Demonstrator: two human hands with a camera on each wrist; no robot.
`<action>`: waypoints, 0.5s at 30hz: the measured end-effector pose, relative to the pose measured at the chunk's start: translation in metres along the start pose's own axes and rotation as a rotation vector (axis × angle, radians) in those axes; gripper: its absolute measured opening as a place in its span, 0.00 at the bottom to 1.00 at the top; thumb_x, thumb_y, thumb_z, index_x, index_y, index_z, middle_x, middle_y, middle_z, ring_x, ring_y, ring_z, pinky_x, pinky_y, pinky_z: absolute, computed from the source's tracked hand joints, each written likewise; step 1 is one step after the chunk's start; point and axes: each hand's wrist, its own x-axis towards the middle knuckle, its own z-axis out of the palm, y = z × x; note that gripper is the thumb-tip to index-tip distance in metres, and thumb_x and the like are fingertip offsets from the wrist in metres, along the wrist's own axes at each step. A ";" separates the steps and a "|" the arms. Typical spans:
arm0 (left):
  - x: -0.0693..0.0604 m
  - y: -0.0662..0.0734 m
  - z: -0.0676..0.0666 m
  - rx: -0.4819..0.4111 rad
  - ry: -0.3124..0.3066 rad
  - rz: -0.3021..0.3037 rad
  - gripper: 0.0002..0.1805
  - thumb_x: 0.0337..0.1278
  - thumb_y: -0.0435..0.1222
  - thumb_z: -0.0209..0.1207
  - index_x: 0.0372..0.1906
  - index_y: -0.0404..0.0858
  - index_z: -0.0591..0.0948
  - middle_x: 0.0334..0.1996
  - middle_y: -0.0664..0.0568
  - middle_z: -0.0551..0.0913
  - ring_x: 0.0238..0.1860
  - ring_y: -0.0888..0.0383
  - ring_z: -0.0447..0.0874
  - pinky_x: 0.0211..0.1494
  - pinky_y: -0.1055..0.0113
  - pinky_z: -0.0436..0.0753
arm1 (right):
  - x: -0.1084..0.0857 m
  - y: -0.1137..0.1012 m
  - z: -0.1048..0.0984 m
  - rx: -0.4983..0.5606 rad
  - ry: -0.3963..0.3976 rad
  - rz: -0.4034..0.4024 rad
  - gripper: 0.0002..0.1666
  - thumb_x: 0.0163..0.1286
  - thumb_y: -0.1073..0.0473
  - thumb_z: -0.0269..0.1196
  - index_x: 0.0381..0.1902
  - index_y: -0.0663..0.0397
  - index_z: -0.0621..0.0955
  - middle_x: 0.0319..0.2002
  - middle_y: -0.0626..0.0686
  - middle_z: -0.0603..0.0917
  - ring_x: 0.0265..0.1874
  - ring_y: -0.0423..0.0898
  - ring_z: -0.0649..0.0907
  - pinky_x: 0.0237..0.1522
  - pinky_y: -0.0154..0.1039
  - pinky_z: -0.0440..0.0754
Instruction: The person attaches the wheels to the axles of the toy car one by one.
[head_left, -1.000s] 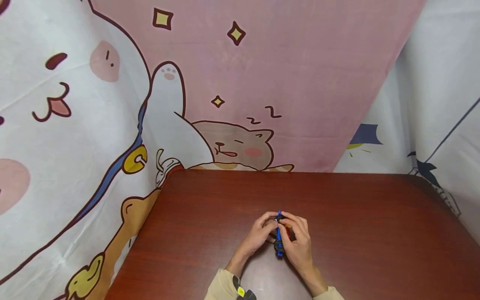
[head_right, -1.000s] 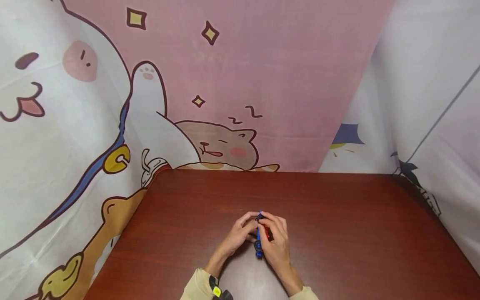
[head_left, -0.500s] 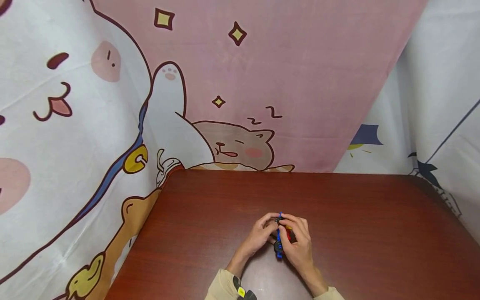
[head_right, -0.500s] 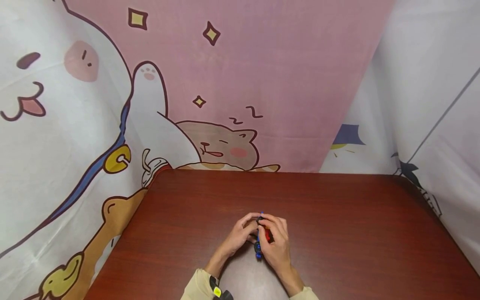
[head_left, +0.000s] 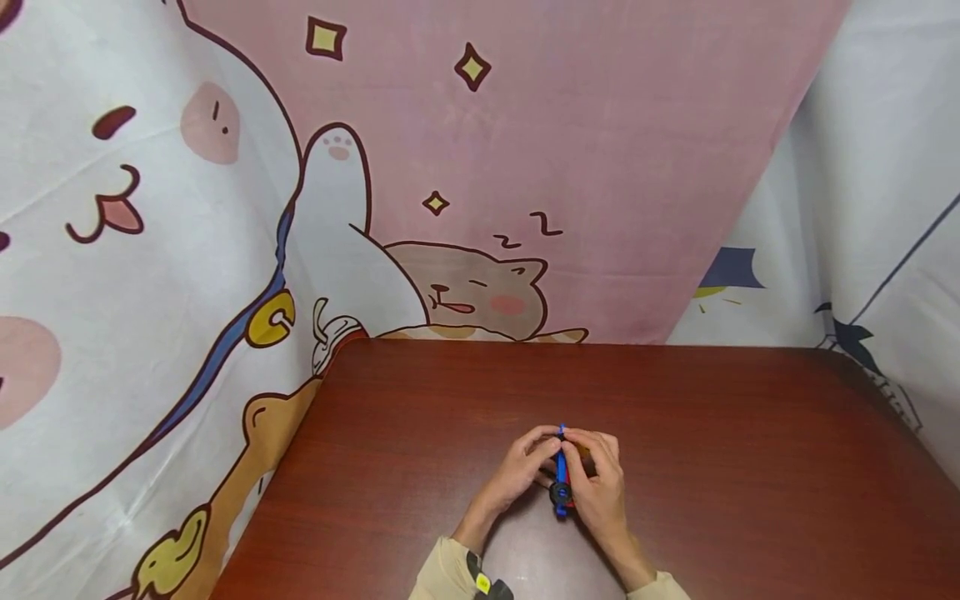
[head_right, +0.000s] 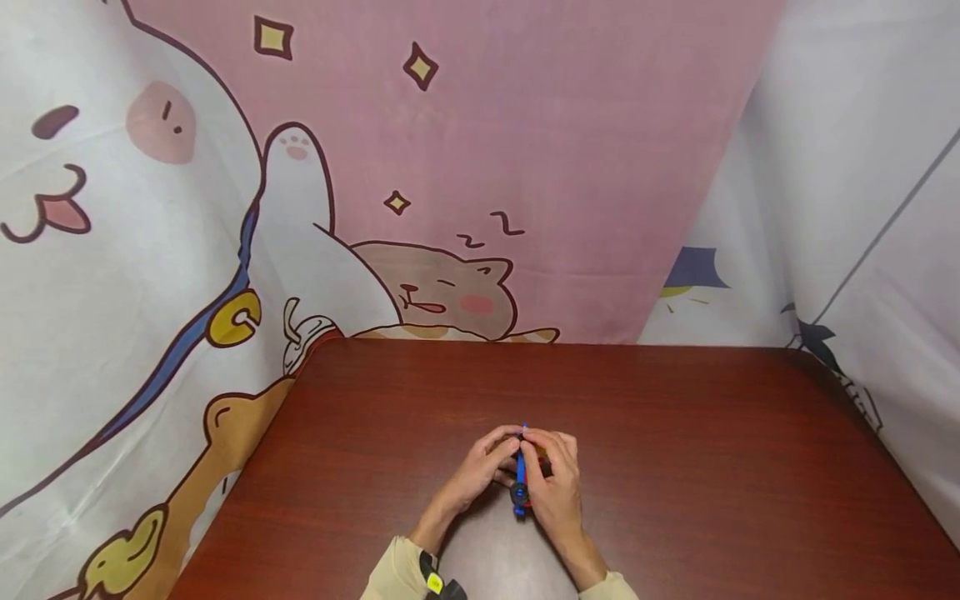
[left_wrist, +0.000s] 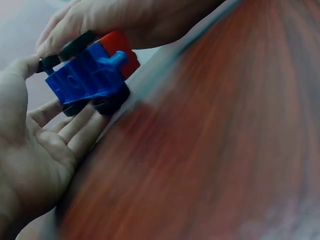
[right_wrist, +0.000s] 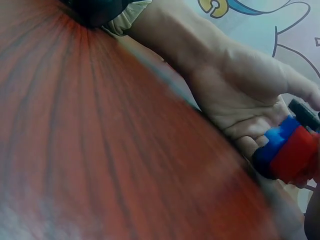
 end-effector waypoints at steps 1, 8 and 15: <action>-0.001 0.000 0.000 0.000 -0.007 0.000 0.20 0.72 0.41 0.54 0.63 0.36 0.75 0.46 0.50 0.84 0.30 0.63 0.83 0.31 0.70 0.84 | 0.000 -0.003 -0.001 0.010 0.004 0.038 0.17 0.53 0.85 0.64 0.41 0.71 0.83 0.37 0.64 0.83 0.41 0.48 0.77 0.46 0.24 0.73; -0.002 0.000 0.001 -0.032 -0.052 -0.007 0.21 0.72 0.38 0.52 0.63 0.32 0.74 0.45 0.52 0.83 0.28 0.62 0.83 0.33 0.69 0.86 | 0.001 -0.006 -0.003 0.068 -0.041 0.187 0.08 0.62 0.80 0.62 0.39 0.72 0.83 0.40 0.66 0.82 0.44 0.49 0.78 0.48 0.23 0.75; -0.001 0.000 -0.001 -0.024 -0.032 -0.009 0.21 0.72 0.36 0.53 0.63 0.31 0.75 0.44 0.52 0.83 0.27 0.63 0.84 0.34 0.67 0.88 | 0.003 -0.004 -0.004 0.065 -0.071 0.204 0.06 0.64 0.78 0.62 0.37 0.71 0.83 0.38 0.63 0.82 0.42 0.46 0.79 0.49 0.21 0.75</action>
